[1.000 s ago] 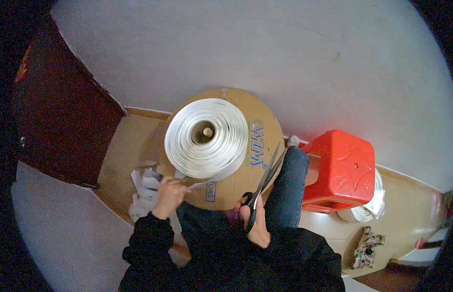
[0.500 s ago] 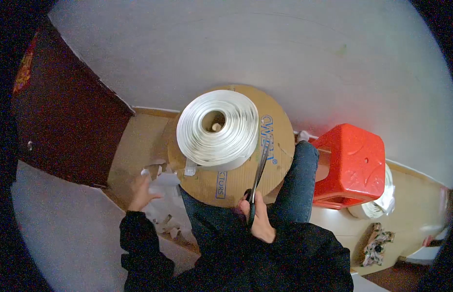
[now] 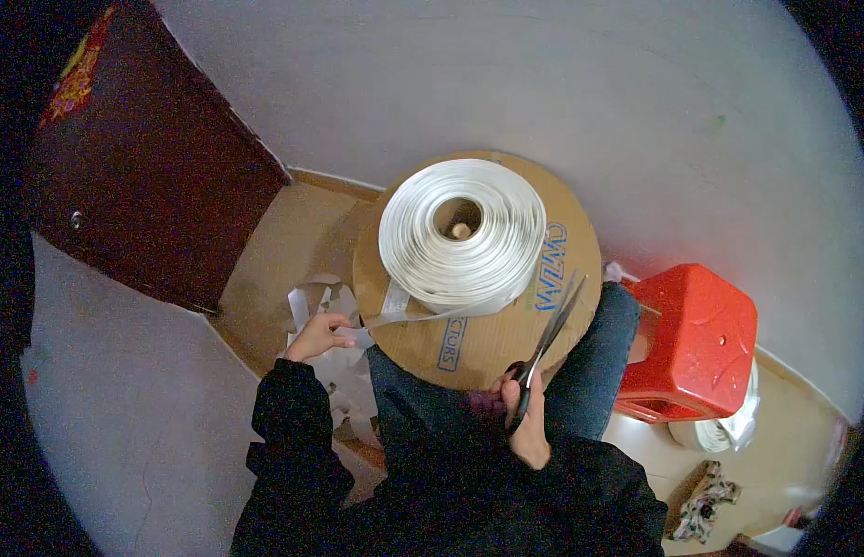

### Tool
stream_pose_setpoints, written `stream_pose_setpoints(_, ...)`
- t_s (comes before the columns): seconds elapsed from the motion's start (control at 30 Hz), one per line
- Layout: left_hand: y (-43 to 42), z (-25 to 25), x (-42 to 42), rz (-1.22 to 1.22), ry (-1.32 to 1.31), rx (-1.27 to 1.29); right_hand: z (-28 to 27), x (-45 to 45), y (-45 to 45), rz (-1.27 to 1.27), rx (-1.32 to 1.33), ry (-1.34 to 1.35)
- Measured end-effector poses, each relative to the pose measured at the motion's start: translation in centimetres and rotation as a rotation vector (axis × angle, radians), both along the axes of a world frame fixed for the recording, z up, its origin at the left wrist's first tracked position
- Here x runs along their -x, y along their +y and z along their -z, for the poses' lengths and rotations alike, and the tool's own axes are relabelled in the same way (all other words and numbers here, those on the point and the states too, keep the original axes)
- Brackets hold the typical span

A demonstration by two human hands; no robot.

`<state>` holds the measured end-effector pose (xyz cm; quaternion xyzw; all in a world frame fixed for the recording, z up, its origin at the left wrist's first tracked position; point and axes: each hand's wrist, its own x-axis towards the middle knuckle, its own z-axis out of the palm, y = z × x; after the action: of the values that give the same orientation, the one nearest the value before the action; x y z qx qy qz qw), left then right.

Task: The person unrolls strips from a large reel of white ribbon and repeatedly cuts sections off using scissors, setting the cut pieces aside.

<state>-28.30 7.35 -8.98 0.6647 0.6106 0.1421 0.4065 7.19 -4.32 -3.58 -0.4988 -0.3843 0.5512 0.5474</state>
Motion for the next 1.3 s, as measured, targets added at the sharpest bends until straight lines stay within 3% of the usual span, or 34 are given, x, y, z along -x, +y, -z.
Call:
stream_pose_setpoints(0.13,-0.7,2.1,1.8,-0.013,-0.031,0.173,0.8,0.5,-0.3,-0.050,-0.012,-0.032)
stream_pose_setpoints(0.3,-1.6,-0.2,1.7,-0.138,-0.259,0.202,0.7,0.6,-0.5,-0.031,0.019,-0.002)
stream_pose_setpoints(0.4,-2.4,-8.2,-2.4,-0.052,-0.464,0.119,0.6,1.4,-1.0,-0.058,0.014,0.027)
stream_pose_setpoints(0.47,-2.6,-11.7,-4.6,-0.053,-0.954,-0.086,0.6,1.6,-1.2,-0.095,0.001,0.055)
stream_pose_setpoints(0.53,-2.1,-13.5,-6.6,-0.040,-1.110,-0.150,0.6,1.5,-1.3,-0.137,-0.029,0.033)
stream_pose_setpoints(0.57,-1.0,-13.3,-7.3,-0.037,-1.111,-0.156,0.8,1.6,-1.5,-0.170,-0.059,0.020)
stream_pose_setpoints(0.63,1.5,-11.3,-8.3,0.065,-0.645,-0.043,1.2,1.7,-2.0,-0.229,-0.117,-0.002)
stream_pose_setpoints(0.8,3.0,-4.4,-11.6,-0.151,-0.579,0.169,3.9,1.5,-2.6,-0.504,0.199,0.084)
stream_pose_setpoints(1.0,3.1,-4.8,-12.1,-0.152,-0.709,0.285,3.4,1.4,-1.4,-0.681,0.306,-0.136)
stream_pose_setpoints(1.17,3.2,-3.1,-12.4,-0.159,-0.692,0.219,4.0,2.2,-0.6,-0.648,0.323,-0.167)
stream_pose_setpoints(1.3,3.1,-2.0,-12.6,-0.356,-0.843,0.180,2.7,2.7,-1.0,-0.534,0.330,-0.152)
